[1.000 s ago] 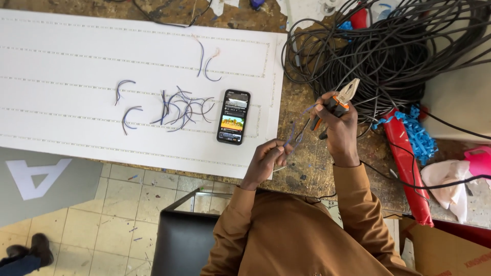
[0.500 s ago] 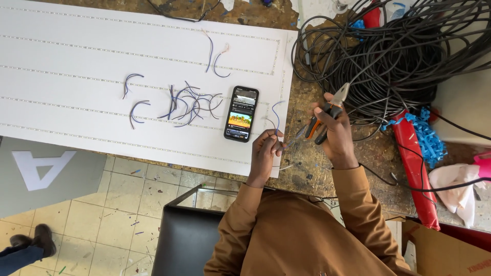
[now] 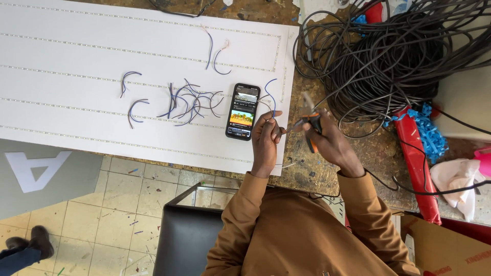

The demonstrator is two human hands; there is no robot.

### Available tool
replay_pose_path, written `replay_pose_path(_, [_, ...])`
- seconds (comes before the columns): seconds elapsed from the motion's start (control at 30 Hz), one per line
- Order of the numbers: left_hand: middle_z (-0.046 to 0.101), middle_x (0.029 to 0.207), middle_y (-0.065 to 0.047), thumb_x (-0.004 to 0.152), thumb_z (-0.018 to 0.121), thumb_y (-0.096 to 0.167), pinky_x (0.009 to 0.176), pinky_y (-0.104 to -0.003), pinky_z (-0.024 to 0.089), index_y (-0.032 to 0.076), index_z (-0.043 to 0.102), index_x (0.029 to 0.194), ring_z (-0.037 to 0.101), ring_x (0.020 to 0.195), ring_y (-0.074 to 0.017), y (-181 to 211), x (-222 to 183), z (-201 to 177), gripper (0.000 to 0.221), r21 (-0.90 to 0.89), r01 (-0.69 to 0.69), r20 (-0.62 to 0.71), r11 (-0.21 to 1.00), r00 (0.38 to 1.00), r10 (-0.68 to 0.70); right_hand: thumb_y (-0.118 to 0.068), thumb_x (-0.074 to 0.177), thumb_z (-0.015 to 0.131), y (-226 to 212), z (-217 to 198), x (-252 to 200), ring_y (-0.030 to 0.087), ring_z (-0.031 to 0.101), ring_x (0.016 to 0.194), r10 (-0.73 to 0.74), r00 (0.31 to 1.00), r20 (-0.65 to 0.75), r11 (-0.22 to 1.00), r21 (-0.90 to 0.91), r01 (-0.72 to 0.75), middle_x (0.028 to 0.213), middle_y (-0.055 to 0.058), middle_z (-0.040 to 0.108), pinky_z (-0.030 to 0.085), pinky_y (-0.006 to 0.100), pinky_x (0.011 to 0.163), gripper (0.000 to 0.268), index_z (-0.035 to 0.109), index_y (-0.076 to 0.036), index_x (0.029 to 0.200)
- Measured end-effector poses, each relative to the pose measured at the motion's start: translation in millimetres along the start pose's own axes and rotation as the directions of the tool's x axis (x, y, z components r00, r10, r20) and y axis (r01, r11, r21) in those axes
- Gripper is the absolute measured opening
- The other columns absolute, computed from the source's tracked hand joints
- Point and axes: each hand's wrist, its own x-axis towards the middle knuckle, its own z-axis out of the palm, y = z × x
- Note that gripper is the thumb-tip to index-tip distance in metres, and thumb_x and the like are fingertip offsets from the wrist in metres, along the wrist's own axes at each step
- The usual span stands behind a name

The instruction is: Stripping insulation from multiple short electrical wire segments using a wire stripper on a workbench.

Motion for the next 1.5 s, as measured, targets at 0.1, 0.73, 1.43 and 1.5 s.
replay_pose_path(0.1, [0.04, 0.072, 0.005, 0.123, 0.046, 0.008, 0.094, -0.037, 0.066, -0.008, 0.067, 0.146, 0.048, 0.064, -0.0064, -5, 4, 2, 0.035, 0.008, -0.027, 0.02, 1.0, 0.999, 0.027, -0.028, 0.119, 0.059, 65, -6, 10, 0.058, 0.074, 0.091, -0.001, 0.999, 0.05, 0.962, -0.274, 0.014, 0.118, 0.041, 0.071, 0.051, 0.066, 0.068, 0.057, 0.043, 0.002, 0.165])
replay_pose_path(0.73, [0.062, 0.076, -0.01, 0.123, 0.047, 0.018, 0.069, -0.033, 0.048, 0.004, 0.059, 0.161, 0.064, 0.078, -0.015, -14, -2, 7, 0.042, 0.294, -0.026, 0.122, 0.956, 0.992, -0.01, -0.034, 0.12, 0.055, 71, 7, 15, 0.05, 0.067, 0.137, -0.184, 0.967, 0.173, 0.71, -0.657, 0.253, 0.137, 0.027, 0.071, 0.063, 0.07, 0.094, 0.057, 0.048, 0.001, 0.164])
replay_pose_path(1.43, [0.04, 0.061, 0.005, 0.115, 0.052, 0.013, 0.078, -0.03, 0.069, 0.003, 0.047, 0.17, 0.037, 0.059, -0.0032, -2, 5, -24, 0.056, 0.1, -0.089, 0.27, 0.991, 0.961, 0.059, -0.011, 0.108, 0.066, 102, 30, 45, 0.047, 0.072, 0.098, -0.397, 0.907, 0.144, 0.643, -0.661, 0.386, 0.105, 0.015, 0.062, 0.057, 0.057, 0.076, 0.033, 0.06, -0.01, 0.141])
replay_pose_path(1.5, [0.043, 0.062, 0.005, 0.112, 0.052, 0.011, 0.075, -0.029, 0.067, 0.004, 0.045, 0.17, 0.041, 0.058, -0.0033, -2, 6, -31, 0.059, 0.132, -0.108, 0.239, 0.985, 0.968, 0.074, -0.01, 0.098, 0.072, 95, 34, 47, 0.047, 0.075, 0.092, -0.4, 0.899, 0.18, 0.638, -0.649, 0.414, 0.105, 0.016, 0.064, 0.06, 0.06, 0.071, 0.037, 0.064, -0.011, 0.134])
